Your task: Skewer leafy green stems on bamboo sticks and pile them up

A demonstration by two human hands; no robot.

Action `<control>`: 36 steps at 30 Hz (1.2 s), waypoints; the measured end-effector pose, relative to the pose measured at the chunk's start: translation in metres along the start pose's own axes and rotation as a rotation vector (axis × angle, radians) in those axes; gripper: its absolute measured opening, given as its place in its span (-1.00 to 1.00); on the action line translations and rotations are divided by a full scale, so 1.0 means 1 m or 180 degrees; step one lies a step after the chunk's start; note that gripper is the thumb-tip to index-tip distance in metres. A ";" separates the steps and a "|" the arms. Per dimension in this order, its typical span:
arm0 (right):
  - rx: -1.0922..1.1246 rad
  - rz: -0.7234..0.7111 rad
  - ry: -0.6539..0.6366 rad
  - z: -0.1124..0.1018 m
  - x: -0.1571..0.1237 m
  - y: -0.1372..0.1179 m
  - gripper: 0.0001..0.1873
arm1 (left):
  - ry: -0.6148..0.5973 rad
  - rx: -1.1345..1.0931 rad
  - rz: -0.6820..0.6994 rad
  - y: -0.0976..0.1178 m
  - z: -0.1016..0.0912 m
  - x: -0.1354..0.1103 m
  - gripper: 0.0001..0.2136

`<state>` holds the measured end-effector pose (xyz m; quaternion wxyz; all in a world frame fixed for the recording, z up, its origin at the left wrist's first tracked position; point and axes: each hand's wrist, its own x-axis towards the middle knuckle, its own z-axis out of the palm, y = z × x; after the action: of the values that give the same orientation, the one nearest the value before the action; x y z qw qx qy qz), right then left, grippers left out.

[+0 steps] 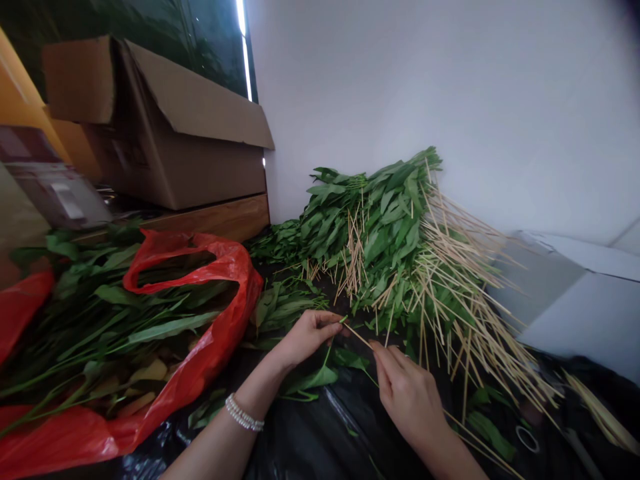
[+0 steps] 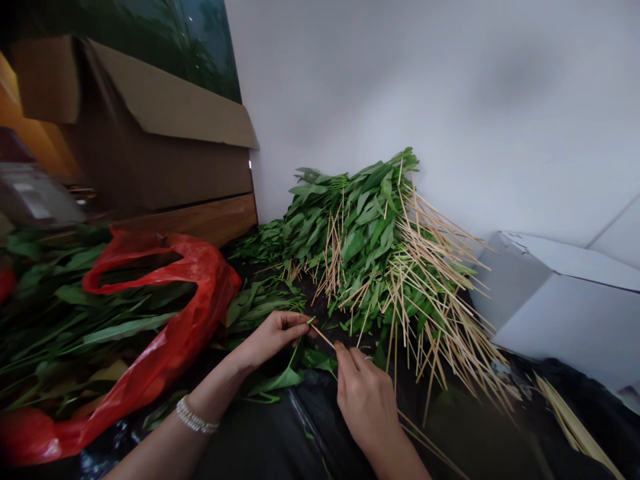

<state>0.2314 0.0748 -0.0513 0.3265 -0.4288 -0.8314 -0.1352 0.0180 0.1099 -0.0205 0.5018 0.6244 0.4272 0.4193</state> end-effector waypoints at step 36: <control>0.0036 0.0216 -0.0170 0.004 0.000 -0.002 -0.67 | 0.0812 0.1232 0.0306 -0.007 0.012 0.001 -0.80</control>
<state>0.2283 0.0758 -0.0545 0.3110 -0.4584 -0.8256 -0.1078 0.0288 0.1087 -0.0288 0.2941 0.6706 0.5294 0.4284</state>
